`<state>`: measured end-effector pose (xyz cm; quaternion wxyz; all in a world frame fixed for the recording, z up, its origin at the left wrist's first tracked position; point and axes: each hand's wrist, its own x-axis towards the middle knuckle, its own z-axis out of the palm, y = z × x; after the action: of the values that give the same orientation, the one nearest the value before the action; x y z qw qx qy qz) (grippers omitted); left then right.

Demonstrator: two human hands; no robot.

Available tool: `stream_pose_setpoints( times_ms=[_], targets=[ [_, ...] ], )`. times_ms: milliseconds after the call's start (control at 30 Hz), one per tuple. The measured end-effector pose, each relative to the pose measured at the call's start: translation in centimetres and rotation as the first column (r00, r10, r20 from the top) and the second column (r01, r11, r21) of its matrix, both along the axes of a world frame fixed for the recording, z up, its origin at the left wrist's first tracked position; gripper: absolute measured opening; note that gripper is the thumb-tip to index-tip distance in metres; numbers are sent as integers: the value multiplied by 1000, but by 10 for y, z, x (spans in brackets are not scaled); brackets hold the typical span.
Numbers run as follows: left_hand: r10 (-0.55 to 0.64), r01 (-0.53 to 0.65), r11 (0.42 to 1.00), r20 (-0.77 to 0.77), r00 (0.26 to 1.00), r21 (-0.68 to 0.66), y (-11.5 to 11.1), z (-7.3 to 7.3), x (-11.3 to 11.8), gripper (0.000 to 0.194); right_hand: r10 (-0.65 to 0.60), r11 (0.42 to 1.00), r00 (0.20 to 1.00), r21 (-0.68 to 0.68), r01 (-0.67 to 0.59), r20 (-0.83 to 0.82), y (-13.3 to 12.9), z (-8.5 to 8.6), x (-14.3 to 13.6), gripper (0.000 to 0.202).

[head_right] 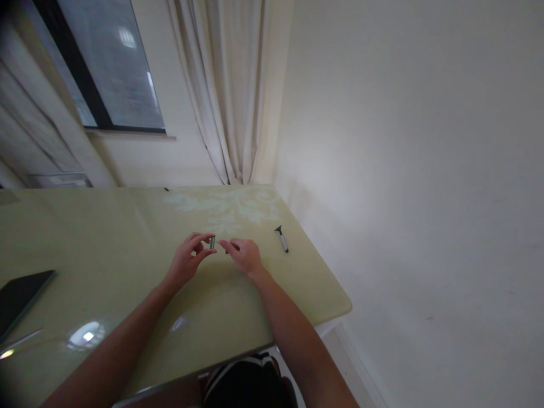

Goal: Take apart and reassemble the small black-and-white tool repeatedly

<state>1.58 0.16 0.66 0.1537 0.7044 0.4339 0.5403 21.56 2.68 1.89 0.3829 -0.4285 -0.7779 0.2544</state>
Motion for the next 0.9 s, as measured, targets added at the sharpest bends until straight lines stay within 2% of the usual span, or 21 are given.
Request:
stream_pose_setpoints(
  times_ms=[100,200,333,433,567,700,833,900],
  targets=[
    [3,-3,1000,-2,1000,9,0,0,0,29,86,996,996,-18,-86,11,0,-1,-1,74],
    [-7,7,1000,-7,1000,4,0,0,2,29,-14,1000,1000,18,13,8,1,-3,-1,75],
    [-8,8,1000,9,1000,1,0,0,4,29,12,1000,1000,20,-13,28,2,-3,-1,74],
    [-23,23,1000,21,1000,-13,-1,0,5,28,-76,996,997,39,75,22,3,-3,0,74],
    [-30,31,999,7,1000,-20,-1,-1,5,29,28,1000,999,11,-29,38,3,-3,1,73],
    [-35,35,999,7,999,-10,-1,0,6,29,-62,998,998,24,62,18,3,-2,1,73],
    [-30,30,999,16,999,-17,0,0,5,29,51,998,997,-24,-50,50,6,-2,3,75],
    [-25,26,1000,21,999,-17,-1,1,4,29,4,1000,998,-28,-2,56,8,-2,4,76]
  ],
)
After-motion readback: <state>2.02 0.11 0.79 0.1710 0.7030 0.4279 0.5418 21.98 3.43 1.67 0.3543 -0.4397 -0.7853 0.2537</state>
